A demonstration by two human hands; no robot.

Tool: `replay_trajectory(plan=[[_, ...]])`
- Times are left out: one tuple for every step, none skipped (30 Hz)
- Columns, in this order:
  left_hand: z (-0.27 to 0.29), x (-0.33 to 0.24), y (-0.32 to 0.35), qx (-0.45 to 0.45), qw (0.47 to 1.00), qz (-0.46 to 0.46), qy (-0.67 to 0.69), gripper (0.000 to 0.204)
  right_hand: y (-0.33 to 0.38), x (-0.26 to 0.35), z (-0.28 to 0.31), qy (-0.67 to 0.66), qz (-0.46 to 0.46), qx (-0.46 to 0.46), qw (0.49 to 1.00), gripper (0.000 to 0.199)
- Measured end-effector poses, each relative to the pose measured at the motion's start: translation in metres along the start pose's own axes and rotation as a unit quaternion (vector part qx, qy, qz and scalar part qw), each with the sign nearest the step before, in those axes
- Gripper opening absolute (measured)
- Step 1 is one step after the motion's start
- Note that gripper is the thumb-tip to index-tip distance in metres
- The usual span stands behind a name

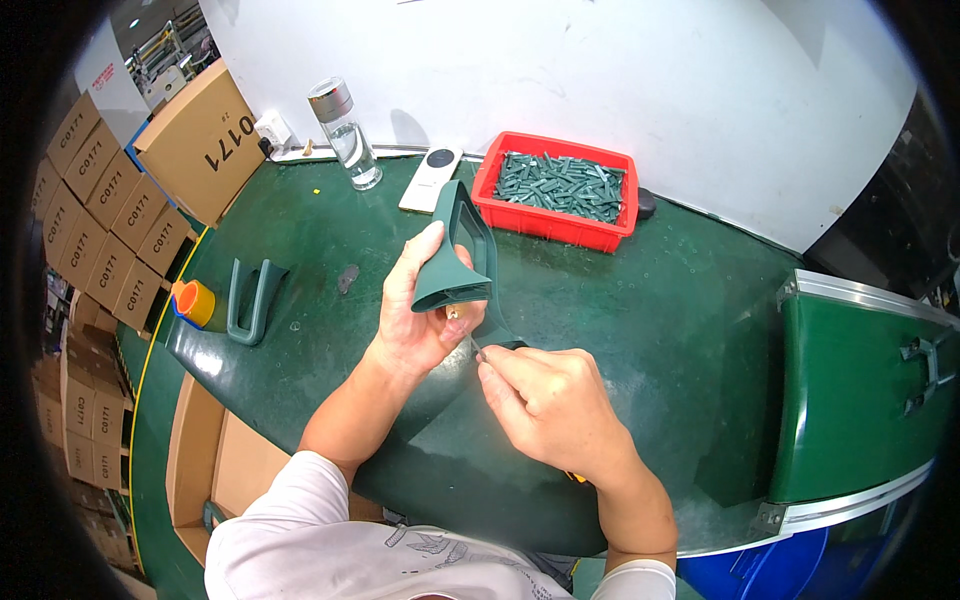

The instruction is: Deburring molded green plastic parts using a utility knife at a factory workbench.

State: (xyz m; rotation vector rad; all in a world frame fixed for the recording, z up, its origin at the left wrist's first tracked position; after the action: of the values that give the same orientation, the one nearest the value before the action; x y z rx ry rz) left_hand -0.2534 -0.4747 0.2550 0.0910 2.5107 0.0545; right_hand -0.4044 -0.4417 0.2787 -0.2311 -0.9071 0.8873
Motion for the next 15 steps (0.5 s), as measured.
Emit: replay_trajectory(plan=[[-0.0005, -0.0002, 0.0002, 0.000, 1.000, -0.002, -0.002, 0.046, -0.0003, 0.0001, -0.0001, -0.001, 0.000, 0.000, 1.000, 0.008], [-0.0007, -0.0004, 0.0003, -0.001, 1.000, -0.003, -0.005, 0.046, -0.0005, 0.0001, -0.0001, -0.002, 0.001, -0.001, 1.000, 0.008], [-0.0005, -0.0005, 0.0002, 0.002, 1.000, -0.005, -0.006, 0.046, -0.0005, 0.0000, -0.0002, -0.002, 0.000, -0.001, 1.000, 0.008], [0.0000, -0.0006, -0.0001, 0.006, 1.000, -0.006, -0.006, 0.046, -0.0003, 0.0000, -0.0003, -0.002, -0.001, -0.002, 1.000, 0.008], [0.0001, -0.0008, -0.0002, 0.010, 1.000, -0.008, -0.006, 0.046, -0.0002, 0.0000, -0.0005, -0.002, -0.001, -0.003, 1.000, 0.008], [0.0001, -0.0010, 0.0000, 0.006, 1.000, -0.006, -0.003, 0.046, -0.0001, -0.0002, -0.0007, -0.002, -0.002, -0.002, 1.000, 0.008], [0.0001, -0.0007, 0.0001, 0.003, 1.000, -0.004, 0.000, 0.046, 0.0004, -0.0008, -0.0007, -0.002, -0.003, 0.000, 1.000, 0.009], [0.0002, -0.0004, 0.0002, -0.001, 1.000, -0.002, 0.003, 0.046, 0.0007, -0.0012, -0.0008, -0.001, -0.004, 0.001, 1.000, 0.009], [0.0002, 0.0000, 0.0002, -0.001, 1.000, -0.001, 0.005, 0.046, 0.0008, -0.0015, -0.0011, -0.001, -0.003, 0.001, 1.000, 0.009], [0.0004, 0.0002, 0.0003, -0.002, 1.000, 0.000, 0.006, 0.046, 0.0007, -0.0016, -0.0015, -0.002, -0.002, 0.000, 1.000, 0.009], [0.0005, 0.0003, 0.0004, -0.003, 1.000, 0.001, 0.007, 0.046, 0.0006, -0.0015, -0.0019, -0.003, -0.002, -0.001, 1.000, 0.009], [-0.0001, 0.0000, 0.0007, -0.002, 1.000, 0.002, 0.006, 0.046, 0.0004, -0.0014, -0.0021, -0.006, -0.002, -0.003, 1.000, 0.009], [-0.0015, -0.0002, 0.0010, -0.001, 1.000, 0.003, 0.005, 0.046, 0.0003, -0.0013, -0.0019, -0.008, -0.004, -0.005, 1.000, 0.008], [-0.0024, -0.0001, 0.0010, 0.001, 1.000, 0.005, 0.004, 0.046, 0.0003, -0.0011, -0.0016, -0.011, -0.005, -0.007, 1.000, 0.008], [-0.0021, 0.0005, 0.0007, -0.002, 1.000, 0.007, 0.009, 0.046, 0.0002, -0.0009, -0.0014, -0.012, -0.006, -0.008, 1.000, 0.008]])
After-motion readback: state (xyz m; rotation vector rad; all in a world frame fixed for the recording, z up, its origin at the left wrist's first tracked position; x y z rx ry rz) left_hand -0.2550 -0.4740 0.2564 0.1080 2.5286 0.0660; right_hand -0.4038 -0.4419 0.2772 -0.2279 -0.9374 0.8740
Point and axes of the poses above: each hand's wrist, its own y-axis away from the middle knuckle, its own z-axis out of the back of the hand, x = y × z, the point moved 3 cm from there along -y, towards the middle knuckle, and after that the axes turned 5 degrees about y, right-handed, at the moved point
